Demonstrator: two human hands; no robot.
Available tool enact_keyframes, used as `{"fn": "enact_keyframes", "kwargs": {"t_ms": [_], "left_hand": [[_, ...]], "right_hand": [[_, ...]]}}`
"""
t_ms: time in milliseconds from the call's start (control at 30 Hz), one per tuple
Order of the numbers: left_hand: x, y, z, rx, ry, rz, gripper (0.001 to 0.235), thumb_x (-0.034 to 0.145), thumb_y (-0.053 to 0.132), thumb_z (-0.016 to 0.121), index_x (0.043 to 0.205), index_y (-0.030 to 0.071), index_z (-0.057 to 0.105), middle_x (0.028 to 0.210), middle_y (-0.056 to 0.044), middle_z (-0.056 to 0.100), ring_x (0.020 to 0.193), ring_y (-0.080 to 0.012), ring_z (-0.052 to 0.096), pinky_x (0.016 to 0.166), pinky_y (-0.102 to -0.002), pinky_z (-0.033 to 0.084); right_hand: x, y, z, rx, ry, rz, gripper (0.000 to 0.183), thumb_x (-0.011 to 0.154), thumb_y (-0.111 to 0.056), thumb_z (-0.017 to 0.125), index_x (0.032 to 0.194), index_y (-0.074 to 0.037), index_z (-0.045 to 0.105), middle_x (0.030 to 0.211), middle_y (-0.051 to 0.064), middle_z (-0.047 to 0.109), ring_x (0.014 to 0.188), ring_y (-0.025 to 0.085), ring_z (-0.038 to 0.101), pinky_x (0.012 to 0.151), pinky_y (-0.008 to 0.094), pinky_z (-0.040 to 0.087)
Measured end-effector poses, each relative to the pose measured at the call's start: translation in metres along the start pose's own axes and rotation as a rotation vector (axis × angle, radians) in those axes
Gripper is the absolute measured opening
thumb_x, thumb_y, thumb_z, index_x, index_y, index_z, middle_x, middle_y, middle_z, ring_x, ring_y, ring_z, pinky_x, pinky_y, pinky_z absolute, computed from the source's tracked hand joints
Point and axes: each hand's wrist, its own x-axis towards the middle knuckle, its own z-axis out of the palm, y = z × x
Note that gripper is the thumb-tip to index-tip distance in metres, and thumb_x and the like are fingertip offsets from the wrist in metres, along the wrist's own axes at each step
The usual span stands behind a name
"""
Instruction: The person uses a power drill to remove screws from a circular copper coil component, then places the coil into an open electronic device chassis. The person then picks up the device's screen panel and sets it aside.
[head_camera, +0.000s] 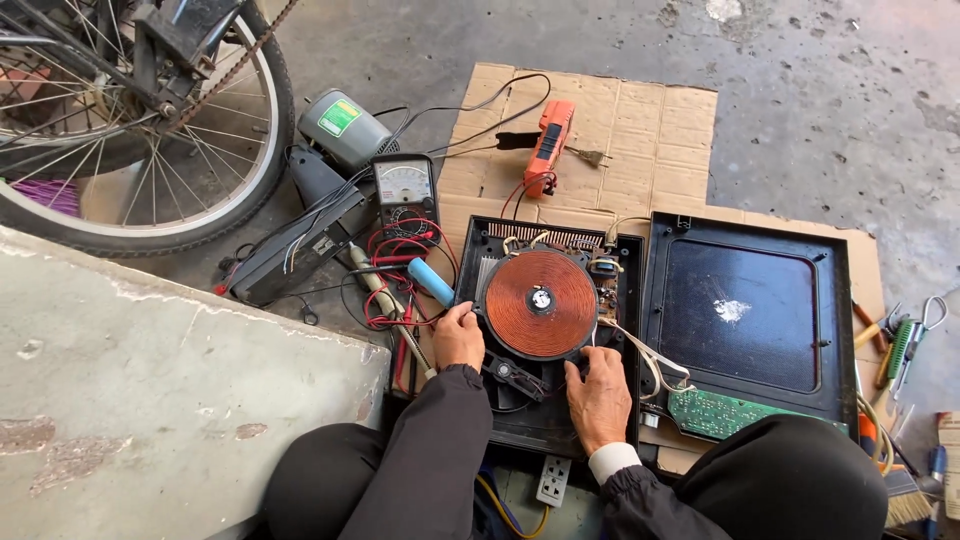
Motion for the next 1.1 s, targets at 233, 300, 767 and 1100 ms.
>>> {"fn": "enact_keyframes", "kwargs": {"t_ms": [233,300,767,1100], "left_hand": [[-0.006,-0.003,-0.001,-0.062,-0.03,0.008,0.043,0.107,0.014,0.055,0.139,0.028,0.078,0.115,-0.004,0.086,0.12,-0.0282,0.078,0.112,-0.047,0.059],[0.001,-0.011,0.011,-0.15,-0.061,-0.012,0.046,0.106,0.01,0.053,0.143,0.024,0.076,0.119,-0.008,0.085,0.114,-0.0263,0.08,0.105,-0.042,0.063],[-0.011,-0.004,0.006,0.085,-0.059,0.031,0.042,0.103,0.016,0.059,0.139,0.024,0.078,0.124,-0.005,0.084,0.122,-0.0275,0.078,0.106,-0.043,0.064],[-0.019,0.003,-0.001,0.273,-0.104,0.136,0.036,0.11,0.024,0.06,0.141,0.014,0.074,0.131,-0.009,0.072,0.127,-0.0326,0.073,0.109,-0.047,0.061]], "right_hand": [[0.006,0.012,0.01,-0.065,0.001,-0.154,0.034,0.094,-0.028,0.081,0.122,-0.016,0.064,0.121,0.006,0.063,0.115,0.032,0.074,0.092,0.042,0.065],[0.009,0.021,0.016,-0.091,-0.001,-0.178,0.034,0.094,-0.028,0.08,0.121,-0.015,0.063,0.119,0.007,0.062,0.114,0.032,0.073,0.091,0.043,0.065],[0.011,0.032,0.008,-0.026,0.015,-0.131,0.03,0.095,-0.025,0.078,0.12,-0.015,0.065,0.12,0.01,0.067,0.103,0.041,0.079,0.082,0.051,0.068],[0.009,0.035,0.002,-0.019,0.002,-0.063,0.032,0.093,-0.028,0.081,0.121,-0.015,0.072,0.134,0.006,0.066,0.111,0.038,0.078,0.09,0.051,0.067]]}}
